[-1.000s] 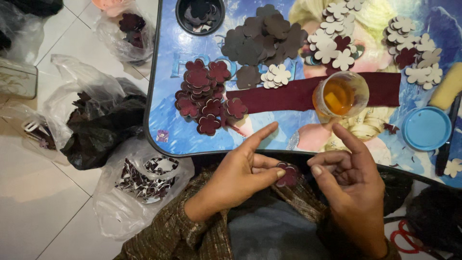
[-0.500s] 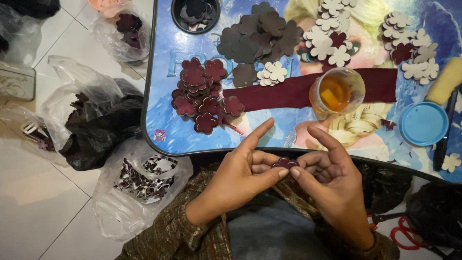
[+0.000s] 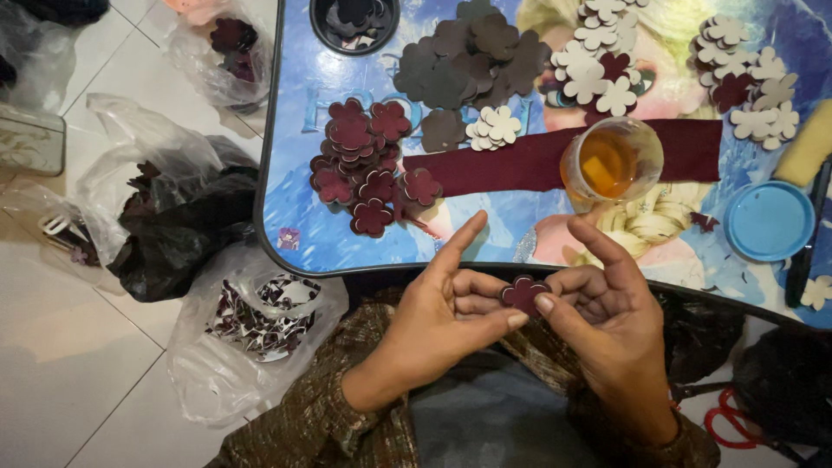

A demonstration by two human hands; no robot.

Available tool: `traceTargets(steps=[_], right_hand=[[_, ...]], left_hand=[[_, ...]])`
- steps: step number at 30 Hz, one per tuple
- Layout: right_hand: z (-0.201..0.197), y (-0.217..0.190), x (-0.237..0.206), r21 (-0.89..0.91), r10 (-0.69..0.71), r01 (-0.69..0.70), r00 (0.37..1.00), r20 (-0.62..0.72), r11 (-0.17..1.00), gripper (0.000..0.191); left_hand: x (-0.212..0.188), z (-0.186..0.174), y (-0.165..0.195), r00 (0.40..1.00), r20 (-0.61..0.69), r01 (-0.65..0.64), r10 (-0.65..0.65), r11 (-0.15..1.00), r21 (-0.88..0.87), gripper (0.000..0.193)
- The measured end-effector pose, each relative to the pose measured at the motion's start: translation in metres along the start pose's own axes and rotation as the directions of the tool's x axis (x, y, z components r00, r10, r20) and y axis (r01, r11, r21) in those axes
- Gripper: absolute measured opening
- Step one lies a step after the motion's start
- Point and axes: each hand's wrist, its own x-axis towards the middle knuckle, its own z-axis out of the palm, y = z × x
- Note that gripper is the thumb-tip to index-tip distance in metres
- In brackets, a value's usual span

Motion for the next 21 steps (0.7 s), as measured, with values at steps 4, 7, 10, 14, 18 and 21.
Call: traceTargets(steps=[4,7,10,14,18,21], right_hand=[[0.001,0.001,0.000,-0.002,0.009,-0.009,1.000,-0.003,1.000,0.080],[0.001,0.001,0.001,-0.001,0.013,-0.013,1.000,0.007,1.000,0.079],[0.000,0.000,0.001,-0.001,0.010,-0.010,1.000,0.001,1.000,0.076],[-0.001,0.000,0.003,-0.021,0.000,-0.002,0.999,-0.051,1.000,0.068],[-0.001,-0.003,0.004,0.000,0.033,-0.033,0.999,-0.031,0.999,0.069],[0.003,-0.006,0.002,0.023,0.058,-0.058,0.998,0.001,0.998,0.072]], left_hand=[[0.002,-0.001,-0.006,0.999,-0.043,-0.024,0.024,1.000,0.008,0.099],[0.004,-0.004,-0.008,0.998,-0.046,-0.034,0.036,0.999,0.030,0.097],[0.006,-0.005,-0.009,0.997,-0.062,-0.045,0.047,0.998,0.039,0.096],[0.007,-0.007,-0.007,0.996,-0.082,-0.030,0.033,0.999,0.037,0.095],[0.007,-0.005,-0.002,0.997,-0.079,-0.012,0.014,1.000,0.026,0.097],[0.006,-0.003,0.002,0.997,-0.073,-0.011,0.013,1.000,0.029,0.097]])
